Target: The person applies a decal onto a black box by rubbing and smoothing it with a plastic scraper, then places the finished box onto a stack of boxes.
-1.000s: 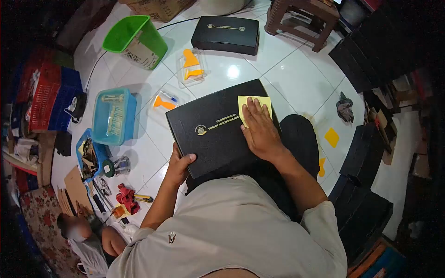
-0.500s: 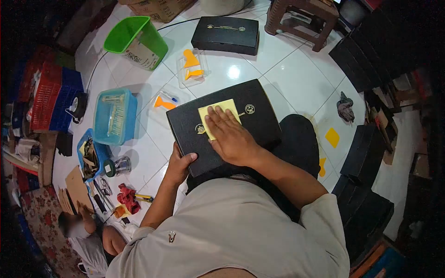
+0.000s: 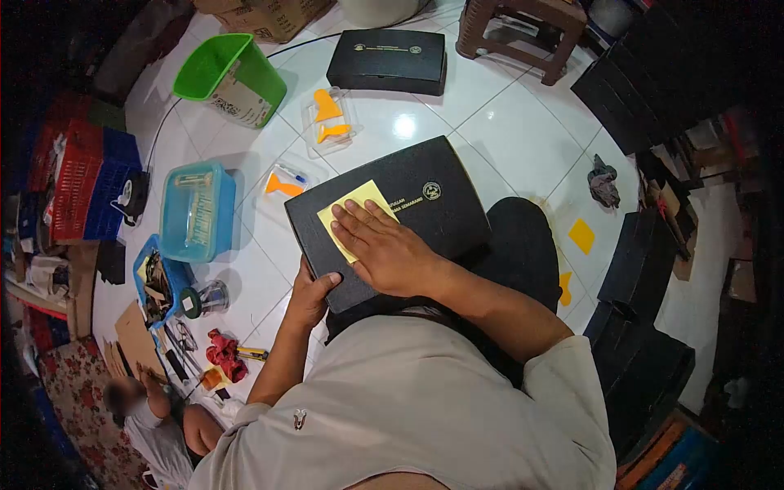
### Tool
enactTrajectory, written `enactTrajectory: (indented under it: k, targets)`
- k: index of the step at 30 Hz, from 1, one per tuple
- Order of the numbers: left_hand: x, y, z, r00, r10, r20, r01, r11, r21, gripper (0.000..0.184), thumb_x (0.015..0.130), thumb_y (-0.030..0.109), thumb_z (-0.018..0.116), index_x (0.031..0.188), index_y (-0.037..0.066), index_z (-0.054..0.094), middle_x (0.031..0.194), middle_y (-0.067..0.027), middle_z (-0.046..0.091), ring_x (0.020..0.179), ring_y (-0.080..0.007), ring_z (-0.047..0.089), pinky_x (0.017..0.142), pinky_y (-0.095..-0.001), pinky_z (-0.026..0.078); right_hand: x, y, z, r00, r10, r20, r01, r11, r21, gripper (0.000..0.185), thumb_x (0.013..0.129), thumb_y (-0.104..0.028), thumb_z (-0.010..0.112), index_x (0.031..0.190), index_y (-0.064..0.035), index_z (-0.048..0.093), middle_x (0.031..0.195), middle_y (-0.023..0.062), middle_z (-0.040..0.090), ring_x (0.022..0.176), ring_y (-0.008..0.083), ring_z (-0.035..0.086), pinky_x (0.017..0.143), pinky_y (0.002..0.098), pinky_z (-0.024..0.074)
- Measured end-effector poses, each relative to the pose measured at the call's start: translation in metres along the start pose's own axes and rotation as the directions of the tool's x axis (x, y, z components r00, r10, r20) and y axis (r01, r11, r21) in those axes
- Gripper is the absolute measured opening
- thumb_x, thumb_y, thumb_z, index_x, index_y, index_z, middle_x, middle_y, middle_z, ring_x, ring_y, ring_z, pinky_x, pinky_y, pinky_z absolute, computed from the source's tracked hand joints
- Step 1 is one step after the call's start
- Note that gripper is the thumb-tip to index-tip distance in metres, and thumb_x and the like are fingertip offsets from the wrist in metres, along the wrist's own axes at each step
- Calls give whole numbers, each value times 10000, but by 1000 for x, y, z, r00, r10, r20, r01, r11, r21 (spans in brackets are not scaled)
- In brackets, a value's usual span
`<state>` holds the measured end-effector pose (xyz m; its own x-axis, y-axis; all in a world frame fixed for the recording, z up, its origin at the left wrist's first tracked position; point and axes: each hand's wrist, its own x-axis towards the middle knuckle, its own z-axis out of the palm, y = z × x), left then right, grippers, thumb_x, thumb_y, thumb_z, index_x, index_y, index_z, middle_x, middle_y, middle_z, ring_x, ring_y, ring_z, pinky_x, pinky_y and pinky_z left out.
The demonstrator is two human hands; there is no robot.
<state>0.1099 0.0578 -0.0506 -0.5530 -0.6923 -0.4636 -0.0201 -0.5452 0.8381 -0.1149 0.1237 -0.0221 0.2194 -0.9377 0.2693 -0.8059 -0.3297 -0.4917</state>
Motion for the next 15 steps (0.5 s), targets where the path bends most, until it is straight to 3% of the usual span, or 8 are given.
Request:
enactTrajectory:
  k: [8,15]
  targets:
    - [1,-6,-3,1000,-4,3,4,1000,-15,878,793,110,751,1543,46,298,1458,-116,483,1349,-252,492,1153,-407,397,4,3,-2,980,-176,91,175,984,18,606,968,-238,587,1514,-20,439,1643,148,337,1540,296,288,1280,464,191]
    - [2,-8,-5,1000,-25,12,26,998,-57,892,783,98,752,1547,54,295,1441,-114,497,1336,-259,502,1128,-415,427,-10,2,-9,959,-242,149,232,970,77,562,968,-222,580,1488,-31,484,1629,127,369,1533,265,306,1282,446,199]
